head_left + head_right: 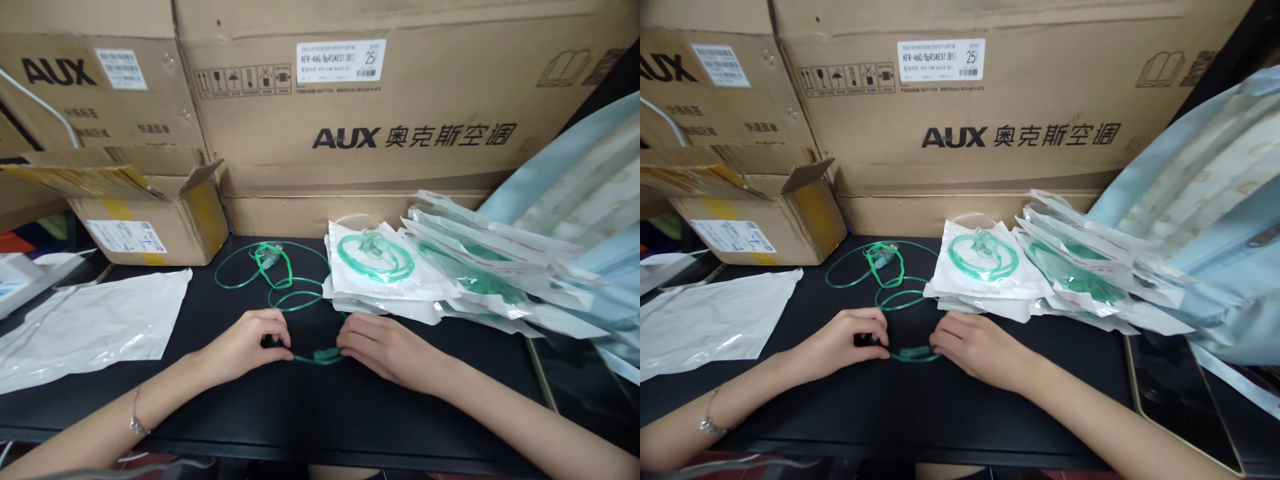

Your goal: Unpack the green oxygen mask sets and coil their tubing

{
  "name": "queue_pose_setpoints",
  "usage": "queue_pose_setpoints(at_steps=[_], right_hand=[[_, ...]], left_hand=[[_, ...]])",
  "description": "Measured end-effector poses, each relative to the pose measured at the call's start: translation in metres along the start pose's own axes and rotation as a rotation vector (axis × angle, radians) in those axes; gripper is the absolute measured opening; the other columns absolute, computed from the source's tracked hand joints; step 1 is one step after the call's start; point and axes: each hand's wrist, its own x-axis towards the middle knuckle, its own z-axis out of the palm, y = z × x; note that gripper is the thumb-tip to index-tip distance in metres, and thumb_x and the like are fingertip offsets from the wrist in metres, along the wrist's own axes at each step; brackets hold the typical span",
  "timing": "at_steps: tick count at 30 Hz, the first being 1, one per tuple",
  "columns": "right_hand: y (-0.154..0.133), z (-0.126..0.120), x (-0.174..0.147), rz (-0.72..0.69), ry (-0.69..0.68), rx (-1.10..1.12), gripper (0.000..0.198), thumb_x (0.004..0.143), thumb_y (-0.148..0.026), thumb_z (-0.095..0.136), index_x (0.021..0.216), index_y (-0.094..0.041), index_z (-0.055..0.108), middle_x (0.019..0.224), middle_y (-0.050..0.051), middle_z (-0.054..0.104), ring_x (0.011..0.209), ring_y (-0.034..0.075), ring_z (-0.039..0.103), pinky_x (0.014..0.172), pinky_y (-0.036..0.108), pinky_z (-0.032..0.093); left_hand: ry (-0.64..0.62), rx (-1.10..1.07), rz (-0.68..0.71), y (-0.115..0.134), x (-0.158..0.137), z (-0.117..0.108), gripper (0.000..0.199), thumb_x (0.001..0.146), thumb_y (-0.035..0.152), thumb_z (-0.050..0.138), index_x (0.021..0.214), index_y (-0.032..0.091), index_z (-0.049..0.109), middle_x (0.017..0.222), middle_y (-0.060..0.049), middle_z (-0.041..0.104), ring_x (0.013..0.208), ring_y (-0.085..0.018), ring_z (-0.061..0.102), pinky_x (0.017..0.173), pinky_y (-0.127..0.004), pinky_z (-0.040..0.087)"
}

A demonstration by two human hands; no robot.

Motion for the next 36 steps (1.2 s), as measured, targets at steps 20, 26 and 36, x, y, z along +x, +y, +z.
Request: queue_pose_setpoints(at_steps=[20, 26, 36], right_hand=[[-0.021, 0.011, 0.045, 0.542, -0.056, 0.486, 0.015, 0.080, -0.027, 0.056, 0.071, -0.017, 0.049, 0.064, -0.002, 0.055, 0.063, 0.013, 0.057, 0.058, 0.025, 0.044], [-0.015, 0.001, 0.033, 0.301, -0.078, 0.147, 0.020, 0.085, -0.027, 0.050, 0.098, -0.015, 0.057, 0.095, 0.008, 0.055, 0.088, 0.018, 0.054, 0.076, 0.030, 0.044], [-0.030, 0.019, 0.014, 0.076, -0.079, 0.051, 0.026, 0.092, -0.018, 0.033, 0.103, -0.013, 0.056, 0.082, 0.005, 0.057, 0.072, 0.014, 0.053, 0.063, 0.024, 0.043]], left_hand=[[0.046, 0.473, 0.303, 0.002, -0.009, 0.001, 0.024, 0.090, 0.025, 0.041, 0.097, 0.024, 0.065, 0.111, -0.006, 0.053, 0.100, -0.018, 0.051, 0.083, -0.030, 0.044], [0.046, 0.400, 0.229, 0.002, -0.009, 0.002, 0.020, 0.086, 0.030, 0.049, 0.096, 0.027, 0.066, 0.101, -0.004, 0.055, 0.094, -0.018, 0.052, 0.082, -0.032, 0.043], [0.050, 0.242, 0.144, -0.010, 0.002, -0.021, 0.019, 0.088, 0.017, 0.040, 0.093, 0.018, 0.058, 0.091, -0.003, 0.060, 0.085, -0.013, 0.057, 0.077, -0.023, 0.046]])
